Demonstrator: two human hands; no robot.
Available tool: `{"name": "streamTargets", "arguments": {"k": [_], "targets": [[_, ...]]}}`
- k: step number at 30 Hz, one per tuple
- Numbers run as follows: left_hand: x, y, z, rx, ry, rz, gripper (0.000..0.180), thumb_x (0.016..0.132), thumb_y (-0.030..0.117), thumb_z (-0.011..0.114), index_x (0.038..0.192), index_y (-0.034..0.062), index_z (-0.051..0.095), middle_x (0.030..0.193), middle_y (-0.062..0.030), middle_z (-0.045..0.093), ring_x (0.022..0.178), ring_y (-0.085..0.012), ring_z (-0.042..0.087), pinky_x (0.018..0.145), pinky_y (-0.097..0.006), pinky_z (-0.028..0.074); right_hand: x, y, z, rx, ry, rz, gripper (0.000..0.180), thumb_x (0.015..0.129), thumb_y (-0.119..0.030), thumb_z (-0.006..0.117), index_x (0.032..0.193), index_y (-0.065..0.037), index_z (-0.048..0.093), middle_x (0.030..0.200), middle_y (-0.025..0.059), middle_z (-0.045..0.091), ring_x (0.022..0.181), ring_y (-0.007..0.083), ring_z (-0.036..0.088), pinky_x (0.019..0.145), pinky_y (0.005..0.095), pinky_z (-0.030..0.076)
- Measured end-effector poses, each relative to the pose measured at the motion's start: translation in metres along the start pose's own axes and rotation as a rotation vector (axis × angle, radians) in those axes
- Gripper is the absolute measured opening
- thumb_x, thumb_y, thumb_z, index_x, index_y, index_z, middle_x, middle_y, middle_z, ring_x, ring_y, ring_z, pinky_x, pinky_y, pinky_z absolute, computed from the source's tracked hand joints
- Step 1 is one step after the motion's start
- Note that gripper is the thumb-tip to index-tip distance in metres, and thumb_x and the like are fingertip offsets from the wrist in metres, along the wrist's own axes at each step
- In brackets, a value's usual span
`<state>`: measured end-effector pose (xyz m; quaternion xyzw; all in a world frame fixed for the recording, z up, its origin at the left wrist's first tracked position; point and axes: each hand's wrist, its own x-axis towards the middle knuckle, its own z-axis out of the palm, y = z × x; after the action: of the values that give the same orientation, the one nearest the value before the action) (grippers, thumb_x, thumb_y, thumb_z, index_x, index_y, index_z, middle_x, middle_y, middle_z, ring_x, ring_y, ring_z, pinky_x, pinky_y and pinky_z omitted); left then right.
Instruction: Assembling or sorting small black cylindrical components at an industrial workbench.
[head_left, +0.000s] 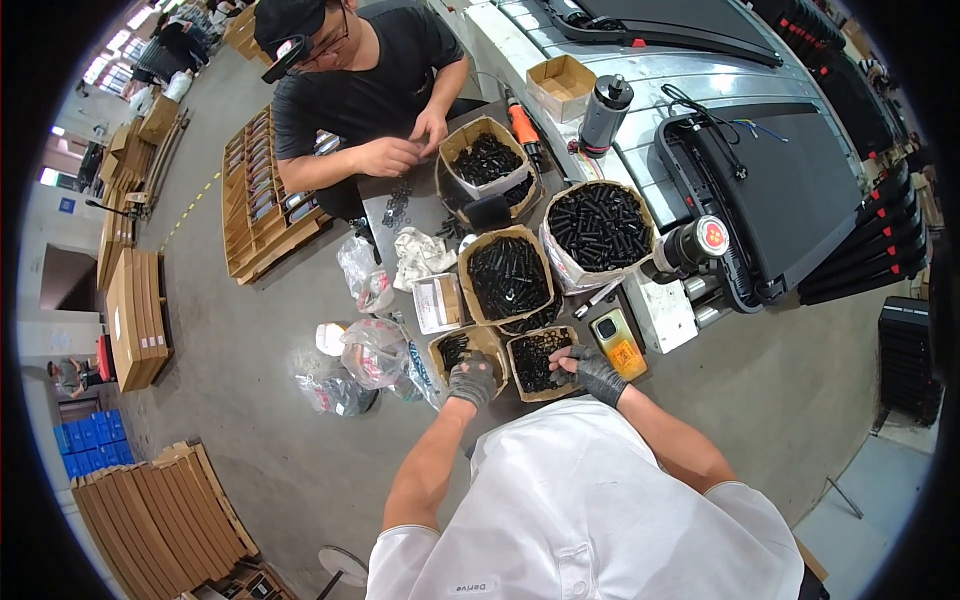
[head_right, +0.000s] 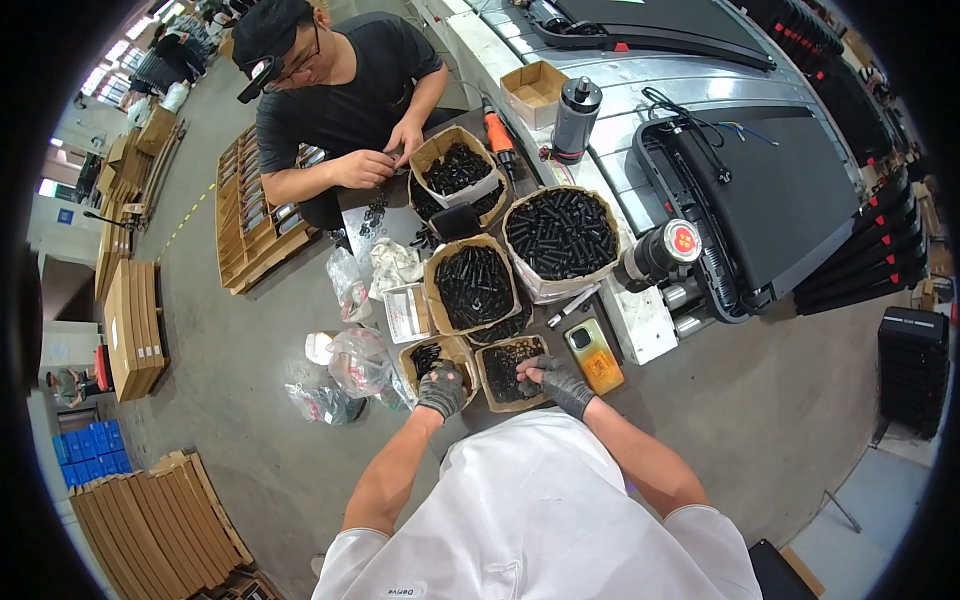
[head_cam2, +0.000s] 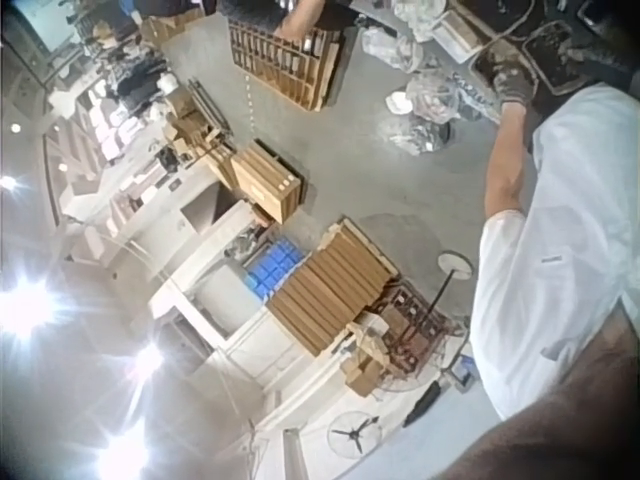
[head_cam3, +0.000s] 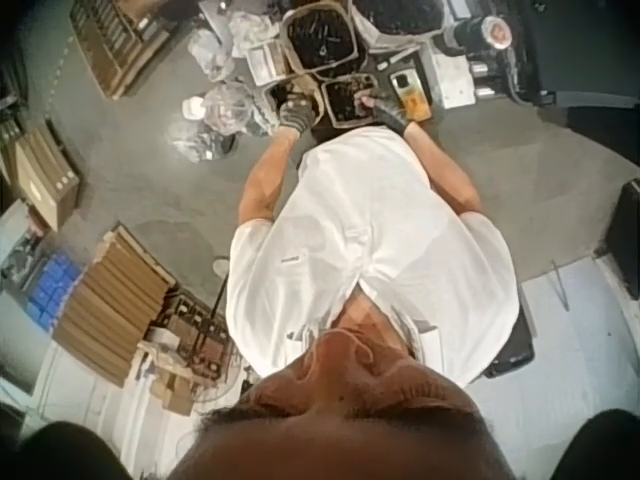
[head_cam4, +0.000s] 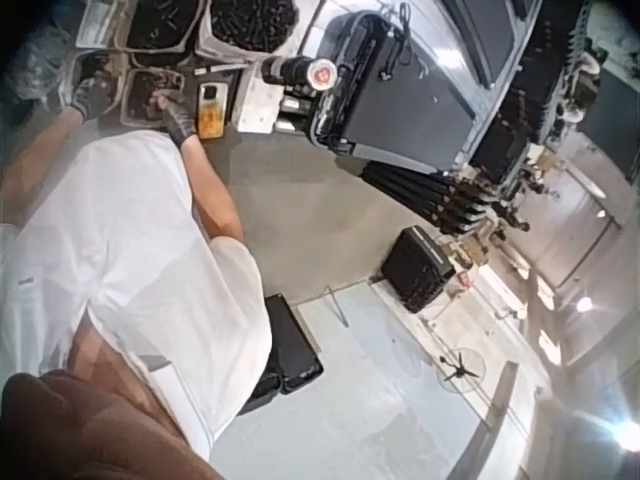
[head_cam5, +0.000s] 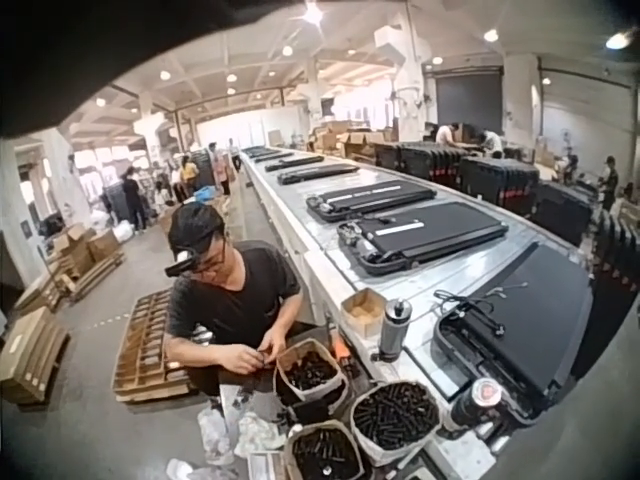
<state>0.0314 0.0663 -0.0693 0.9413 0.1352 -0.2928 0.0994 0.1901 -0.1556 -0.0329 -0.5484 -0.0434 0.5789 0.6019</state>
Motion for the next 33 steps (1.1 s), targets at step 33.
{"name": "streamTargets", "arguments": {"k": [33], "targets": [[-0.059, 0.042, -0.049, -1.704, 0.614, -0.140, 0.027, 0.086, 0.016, 0.069, 0.109, 0.0029, 0.062, 0.097, -0.0034, 0.064, 0.085, -0.0139, 0.059, 0.076, -0.028, 0.049, 0.017, -0.044, 0.073, -0.239, -0.225, -0.029, 0.032, 0.089, -0.029, 0.064, 0.107, -0.001, 0.065, 0.097, 0.0051, 0.066, 0.091, 0.0142, 0.059, 0.084, 0.0296, 0.047]]}}
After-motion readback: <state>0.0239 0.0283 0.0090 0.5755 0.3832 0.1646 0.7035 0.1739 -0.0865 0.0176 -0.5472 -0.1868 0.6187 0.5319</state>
